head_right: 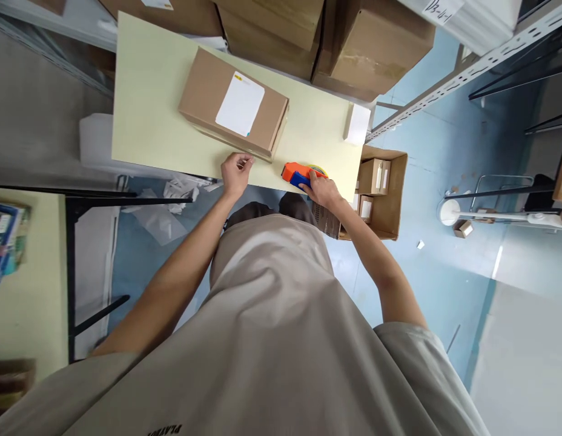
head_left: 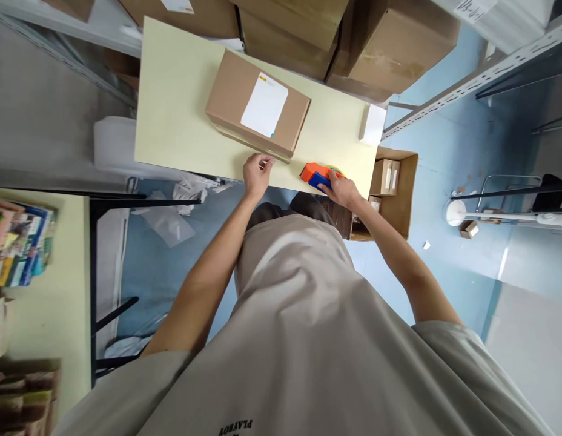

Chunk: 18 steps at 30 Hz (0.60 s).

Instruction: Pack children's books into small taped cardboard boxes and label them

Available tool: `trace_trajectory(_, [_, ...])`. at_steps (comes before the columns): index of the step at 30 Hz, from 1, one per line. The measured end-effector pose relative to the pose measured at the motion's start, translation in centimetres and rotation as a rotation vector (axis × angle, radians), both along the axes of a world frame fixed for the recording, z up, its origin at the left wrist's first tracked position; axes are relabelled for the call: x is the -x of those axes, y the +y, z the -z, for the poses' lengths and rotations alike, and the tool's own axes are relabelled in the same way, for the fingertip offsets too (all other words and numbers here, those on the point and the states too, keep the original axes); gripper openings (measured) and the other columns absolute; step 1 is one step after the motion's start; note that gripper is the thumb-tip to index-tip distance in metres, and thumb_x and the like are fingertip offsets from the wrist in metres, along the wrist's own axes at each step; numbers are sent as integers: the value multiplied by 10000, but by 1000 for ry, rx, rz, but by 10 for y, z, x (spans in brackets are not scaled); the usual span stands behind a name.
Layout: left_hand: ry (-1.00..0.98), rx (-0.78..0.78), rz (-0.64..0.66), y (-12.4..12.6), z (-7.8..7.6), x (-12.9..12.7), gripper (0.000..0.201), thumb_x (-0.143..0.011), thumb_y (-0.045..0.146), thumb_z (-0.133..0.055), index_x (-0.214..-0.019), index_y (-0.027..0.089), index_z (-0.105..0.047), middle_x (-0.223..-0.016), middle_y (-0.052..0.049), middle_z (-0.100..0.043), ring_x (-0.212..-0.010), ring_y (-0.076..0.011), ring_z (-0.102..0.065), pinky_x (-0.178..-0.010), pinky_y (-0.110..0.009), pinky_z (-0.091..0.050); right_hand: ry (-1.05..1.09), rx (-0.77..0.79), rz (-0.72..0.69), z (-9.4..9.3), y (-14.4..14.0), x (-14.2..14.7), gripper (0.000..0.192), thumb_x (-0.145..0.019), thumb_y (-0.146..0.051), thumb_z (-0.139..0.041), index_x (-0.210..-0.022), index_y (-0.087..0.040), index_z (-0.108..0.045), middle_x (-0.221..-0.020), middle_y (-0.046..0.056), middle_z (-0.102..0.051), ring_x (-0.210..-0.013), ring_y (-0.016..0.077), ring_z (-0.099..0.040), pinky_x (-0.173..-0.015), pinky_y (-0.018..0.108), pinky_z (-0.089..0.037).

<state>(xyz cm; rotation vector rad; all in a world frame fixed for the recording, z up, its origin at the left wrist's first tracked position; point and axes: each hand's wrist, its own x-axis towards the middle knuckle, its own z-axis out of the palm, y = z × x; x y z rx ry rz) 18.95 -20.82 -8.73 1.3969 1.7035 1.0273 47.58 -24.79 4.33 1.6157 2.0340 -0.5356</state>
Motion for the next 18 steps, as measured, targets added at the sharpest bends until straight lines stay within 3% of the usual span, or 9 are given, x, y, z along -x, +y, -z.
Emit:
trace_trajectory(5, [-24, -22, -96, 8, 18, -9, 108, -1066, 329, -752, -1063, 226, -787, -1115, -86, -836, -966, -221, -748, -931, -333, -601, 4, -39, 16, 23, 14, 4, 720, -1232, -562, -170, -1618, 5, -389, -1343, 353, -783, -1217, 469, -781, -1021, 543, -606])
trace_trajectory(10, [-188, 31, -113, 7, 5, -13, 286, -1095, 522, -749, -1117, 239, -786, -1251, -117, -806, -1169, -275, -751, -1012, -359, -609, -28, -74, -9, 33, 16, 5, 729, -1237, -522, -120, -1615, 36, -396, -1271, 356, -791, -1170, 450, -795, -1020, 526, -613])
trace_trajectory(13, [-191, 75, -163, 6, -5, -17, 312, -1083, 544, -773, -1167, 244, -791, -1296, -124, -801, -1222, -286, -756, -1056, -372, -624, -28, -72, -32, 33, 14, 10, 675, -1239, -467, -131, -1573, 32, -438, -1220, 344, -797, -1162, 434, -796, -1033, 512, -608])
trace_trajectory(15, [-180, 106, -264, 8, -6, -19, 413, -1057, 529, -828, -1352, 249, -757, -1363, -127, -781, -1244, -274, -771, -1088, -368, -630, -5, -65, -43, 33, 12, 15, 638, -1239, -435, -158, -1556, 35, -450, -1206, 340, -799, -1163, 422, -794, -1062, 508, -598])
trace_trajectory(18, [-284, 222, -451, 12, -5, -22, 703, -1094, 563, -781, -1686, 284, -523, -1596, -173, -660, -1283, -258, -789, -1129, -401, -643, 34, -45, -15, 31, 11, 24, 613, -1235, -426, -192, -1530, 34, -469, -1204, 338, -800, -1149, 409, -794, -1088, 505, -580])
